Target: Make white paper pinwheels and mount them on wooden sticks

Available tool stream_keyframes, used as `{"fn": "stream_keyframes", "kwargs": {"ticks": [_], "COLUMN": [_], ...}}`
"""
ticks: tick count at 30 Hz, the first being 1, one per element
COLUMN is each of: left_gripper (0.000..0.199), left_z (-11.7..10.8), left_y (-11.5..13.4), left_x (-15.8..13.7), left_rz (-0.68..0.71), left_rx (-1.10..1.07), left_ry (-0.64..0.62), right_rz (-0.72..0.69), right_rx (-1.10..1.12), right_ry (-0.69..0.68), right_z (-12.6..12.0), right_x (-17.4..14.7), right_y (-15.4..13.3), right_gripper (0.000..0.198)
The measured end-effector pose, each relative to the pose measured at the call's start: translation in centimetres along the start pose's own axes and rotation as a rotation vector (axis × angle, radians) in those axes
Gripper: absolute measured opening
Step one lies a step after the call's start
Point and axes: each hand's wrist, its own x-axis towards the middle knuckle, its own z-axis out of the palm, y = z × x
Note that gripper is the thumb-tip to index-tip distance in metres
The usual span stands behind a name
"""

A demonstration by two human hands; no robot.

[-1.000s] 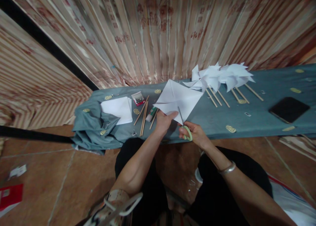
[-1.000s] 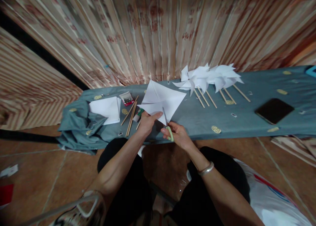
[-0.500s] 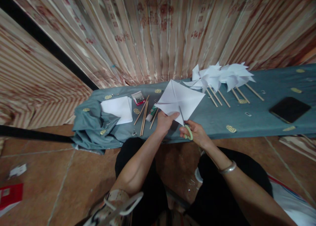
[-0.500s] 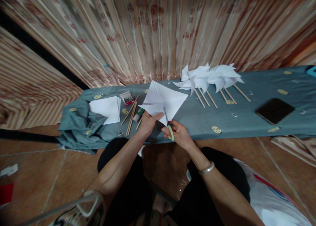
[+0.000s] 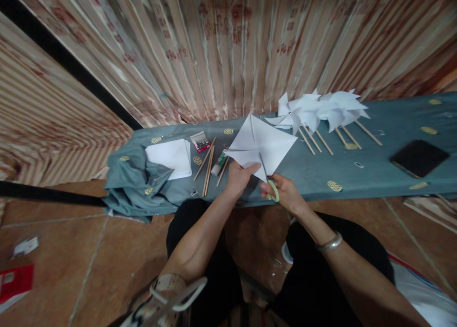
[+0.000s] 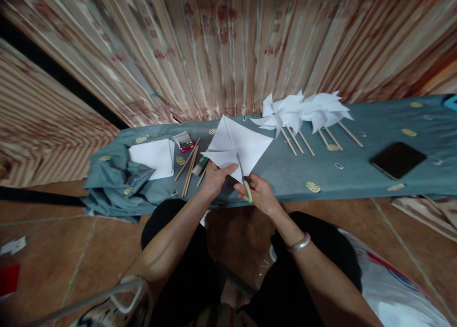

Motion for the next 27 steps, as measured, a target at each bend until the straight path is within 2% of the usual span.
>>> {"fn": "stream_keyframes", "kwargs": {"ticks": [13, 18, 24, 27], "left_gripper": [0.022, 0.022, 0.028, 0.033], "left_z": [0.04, 0.01, -0.29, -0.61], "left_y": [0.15, -0.02, 0.12, 0.71], "left_x": [-0.04, 0.06, 0.34, 0.56], "left_rz": [-0.015, 0.007, -0.02, -0.01], "left_rx": [-0.01, -0.02, -0.019, -0.074], "left_ry": [0.012, 0.011, 0.043, 0.05], "right_rz": [0.013, 0.023, 0.023, 0.056], "right_rx": [-0.003, 0.008, -0.037, -0.045], "right_ry": [-0.002, 0.002, -0.088, -0.14], "right_z": [-0.04, 0.13, -0.05, -0.81], "right_x": [0.13, 0.12, -0.43, -0.77], "right_y": [-0.13, 0.03, -0.1, -0.29], "right_gripper": [0.056, 0.06, 0.057, 0.063]}}
